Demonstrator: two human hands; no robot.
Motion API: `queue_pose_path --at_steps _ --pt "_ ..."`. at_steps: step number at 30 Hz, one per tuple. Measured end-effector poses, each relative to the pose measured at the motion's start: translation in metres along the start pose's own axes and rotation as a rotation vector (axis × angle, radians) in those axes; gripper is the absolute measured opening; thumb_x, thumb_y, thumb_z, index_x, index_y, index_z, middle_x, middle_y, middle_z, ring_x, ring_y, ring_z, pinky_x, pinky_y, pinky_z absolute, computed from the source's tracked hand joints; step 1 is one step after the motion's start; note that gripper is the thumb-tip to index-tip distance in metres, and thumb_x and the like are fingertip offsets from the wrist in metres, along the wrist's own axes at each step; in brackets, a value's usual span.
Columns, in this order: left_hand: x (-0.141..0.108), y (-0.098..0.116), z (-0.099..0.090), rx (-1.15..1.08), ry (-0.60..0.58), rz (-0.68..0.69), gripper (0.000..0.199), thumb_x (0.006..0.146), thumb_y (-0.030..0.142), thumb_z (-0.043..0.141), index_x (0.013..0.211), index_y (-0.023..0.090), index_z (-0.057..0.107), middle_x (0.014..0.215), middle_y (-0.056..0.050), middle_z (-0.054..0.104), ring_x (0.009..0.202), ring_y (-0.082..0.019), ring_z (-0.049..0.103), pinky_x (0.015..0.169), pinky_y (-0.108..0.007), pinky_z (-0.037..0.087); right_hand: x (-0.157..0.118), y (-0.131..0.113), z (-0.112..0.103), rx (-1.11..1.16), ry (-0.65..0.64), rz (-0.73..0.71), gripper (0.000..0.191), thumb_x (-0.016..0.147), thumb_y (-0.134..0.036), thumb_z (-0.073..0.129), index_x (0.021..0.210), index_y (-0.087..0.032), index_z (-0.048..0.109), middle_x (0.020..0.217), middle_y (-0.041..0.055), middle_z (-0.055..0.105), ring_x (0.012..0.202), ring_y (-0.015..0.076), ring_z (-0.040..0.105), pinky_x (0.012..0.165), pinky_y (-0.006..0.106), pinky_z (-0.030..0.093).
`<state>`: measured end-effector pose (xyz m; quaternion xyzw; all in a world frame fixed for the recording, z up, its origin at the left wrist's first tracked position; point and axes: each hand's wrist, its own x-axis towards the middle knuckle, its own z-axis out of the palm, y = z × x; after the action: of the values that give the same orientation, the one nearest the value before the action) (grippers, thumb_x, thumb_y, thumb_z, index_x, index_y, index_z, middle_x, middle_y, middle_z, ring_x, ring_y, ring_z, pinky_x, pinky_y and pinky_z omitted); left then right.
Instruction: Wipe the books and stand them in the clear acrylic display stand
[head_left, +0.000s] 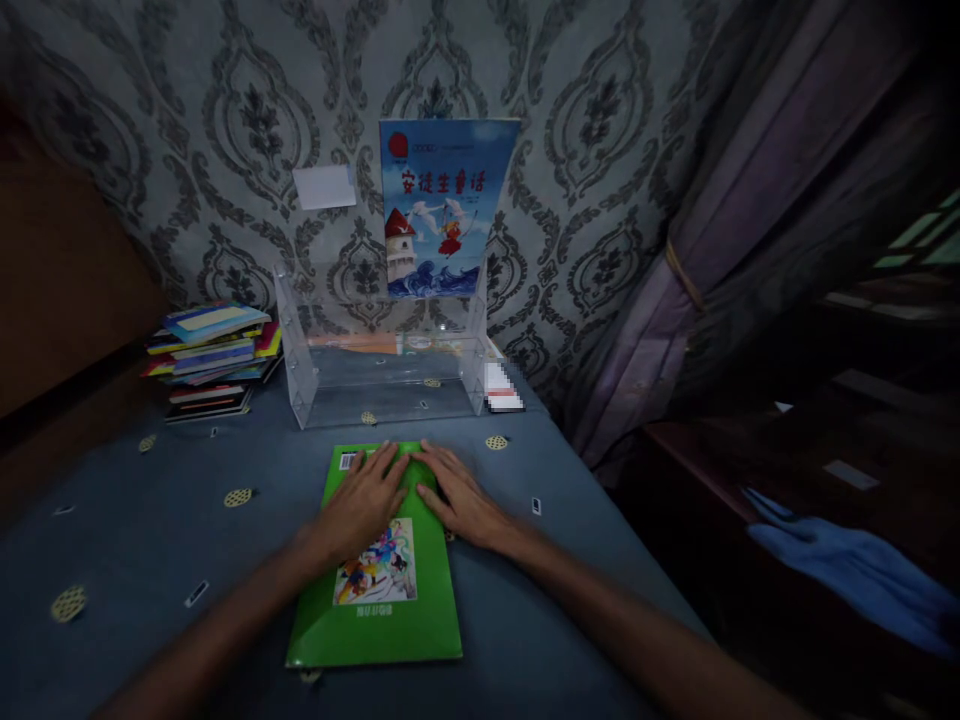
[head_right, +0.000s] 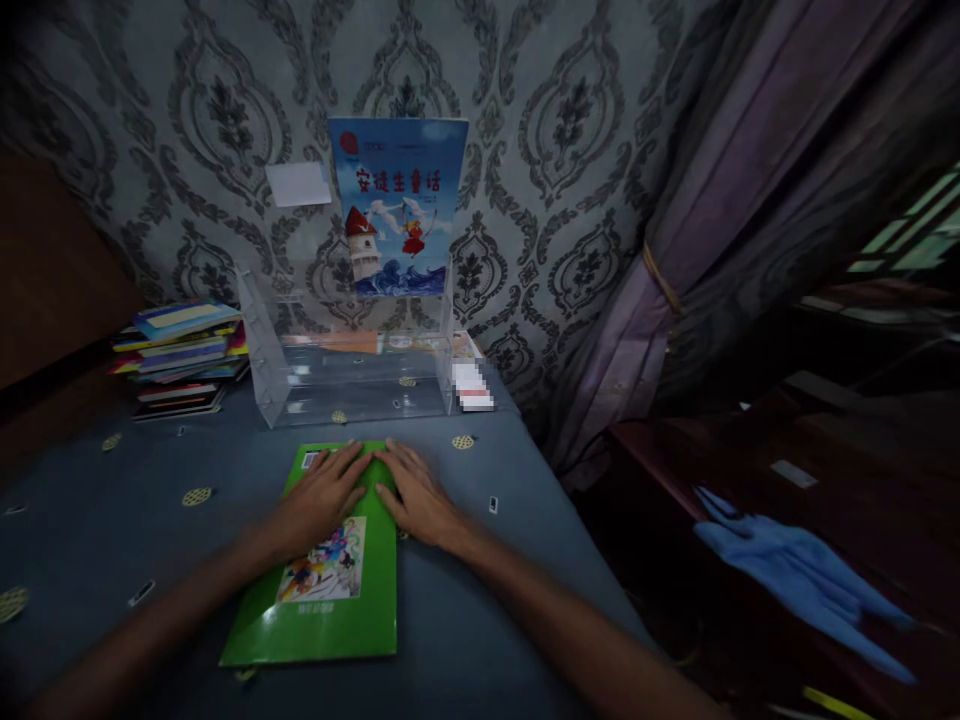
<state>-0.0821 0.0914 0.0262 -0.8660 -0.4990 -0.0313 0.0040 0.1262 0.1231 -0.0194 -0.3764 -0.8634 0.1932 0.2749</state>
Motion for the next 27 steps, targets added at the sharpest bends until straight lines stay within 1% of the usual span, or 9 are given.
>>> queue_pose_path --at_steps 3,6,8,11,15,19,21,22,27 --pt "-0.028 0.006 0.002 -0.091 -0.109 0.098 0.069 0.101 0.051 0.045 0.158 0.016 0.028 0.165 -0.018 0.024 0.155 -0.033 0.016 0.123 -0.06 0.022 -0.001 -0.003 -0.002 -0.006 -0.006 0.012 0.046 0.101 -0.032 0.046 0.144 -0.016 0.048 0.157 0.0195 0.044 0.147 0.0288 0.039 0.12 0.055 0.034" --pt "-0.057 0.017 0.001 -0.197 -0.261 0.279 0.097 0.087 0.07 0.058 0.162 0.024 0.016 0.167 -0.016 0.012 0.155 -0.038 0.007 0.121 -0.066 0.016 -0.002 -0.003 -0.003 -0.015 -0.005 0.015 0.045 0.101 -0.033 0.045 0.142 -0.014 0.05 0.156 0.0204 0.044 0.147 0.0293 0.039 0.12 0.054 0.035" --pt "-0.07 0.027 0.0 -0.231 -0.338 0.339 0.102 0.083 0.066 0.066 0.162 0.026 0.016 0.167 -0.016 0.009 0.154 -0.041 0.007 0.12 -0.07 0.014 -0.002 -0.003 -0.003 -0.018 -0.001 0.013 0.045 0.101 -0.032 0.046 0.142 -0.016 0.05 0.157 0.0191 0.043 0.147 0.0286 0.039 0.12 0.053 0.035" --pt "-0.078 0.04 0.0 -0.208 -0.403 0.321 0.098 0.084 0.055 0.071 0.161 0.025 0.019 0.166 -0.017 0.012 0.154 -0.042 0.009 0.118 -0.073 0.013 -0.002 -0.002 -0.003 -0.025 -0.007 0.009 0.045 0.1 -0.031 0.048 0.141 -0.016 0.051 0.157 0.0196 0.043 0.148 0.0289 0.038 0.12 0.053 0.035" --pt "-0.079 0.05 0.006 -0.139 -0.336 0.284 0.096 0.084 0.056 0.07 0.161 0.023 0.022 0.166 -0.017 0.018 0.153 -0.043 0.013 0.119 -0.072 0.018 -0.001 -0.003 -0.004 -0.036 -0.008 0.0 0.044 0.1 -0.031 0.047 0.14 -0.014 0.053 0.157 0.0211 0.043 0.147 0.0297 0.04 0.119 0.054 0.035" --pt "-0.088 0.054 0.013 -0.052 -0.076 0.269 0.075 0.094 0.051 0.061 0.158 0.025 0.032 0.163 -0.013 0.033 0.154 -0.037 0.02 0.122 -0.066 0.021 0.001 -0.002 -0.002 -0.029 0.003 0.005 0.043 0.099 -0.032 0.047 0.139 -0.017 0.054 0.156 0.0196 0.045 0.147 0.0292 0.04 0.118 0.055 0.035" --pt "-0.092 0.056 0.01 -0.017 -0.001 0.268 0.067 0.097 0.051 0.055 0.155 0.022 0.036 0.161 -0.014 0.038 0.154 -0.035 0.022 0.124 -0.063 0.02 0.002 -0.002 0.0 -0.028 -0.012 0.011 0.043 0.099 -0.032 0.048 0.138 -0.018 0.054 0.156 0.0188 0.046 0.147 0.0289 0.039 0.119 0.055 0.034" --pt "-0.094 0.057 0.007 -0.014 0.013 0.28 0.065 0.098 0.052 0.052 0.154 0.02 0.038 0.159 -0.015 0.041 0.154 -0.035 0.023 0.124 -0.063 0.018 0.002 -0.001 0.0 -0.027 -0.013 0.016 0.042 0.099 -0.033 0.048 0.138 -0.017 0.055 0.156 0.0184 0.045 0.147 0.0284 0.039 0.119 0.054 0.034" --pt "-0.083 0.06 -0.009 -0.015 -0.099 0.26 0.06 0.103 0.05 0.044 0.152 0.017 0.04 0.162 -0.016 0.034 0.155 -0.035 0.017 0.125 -0.062 0.007 0.011 0.011 0.0 0.002 -0.06 -0.021 0.047 0.101 -0.037 0.049 0.14 -0.011 0.051 0.158 0.02 0.042 0.149 0.0282 0.037 0.121 0.051 0.03"
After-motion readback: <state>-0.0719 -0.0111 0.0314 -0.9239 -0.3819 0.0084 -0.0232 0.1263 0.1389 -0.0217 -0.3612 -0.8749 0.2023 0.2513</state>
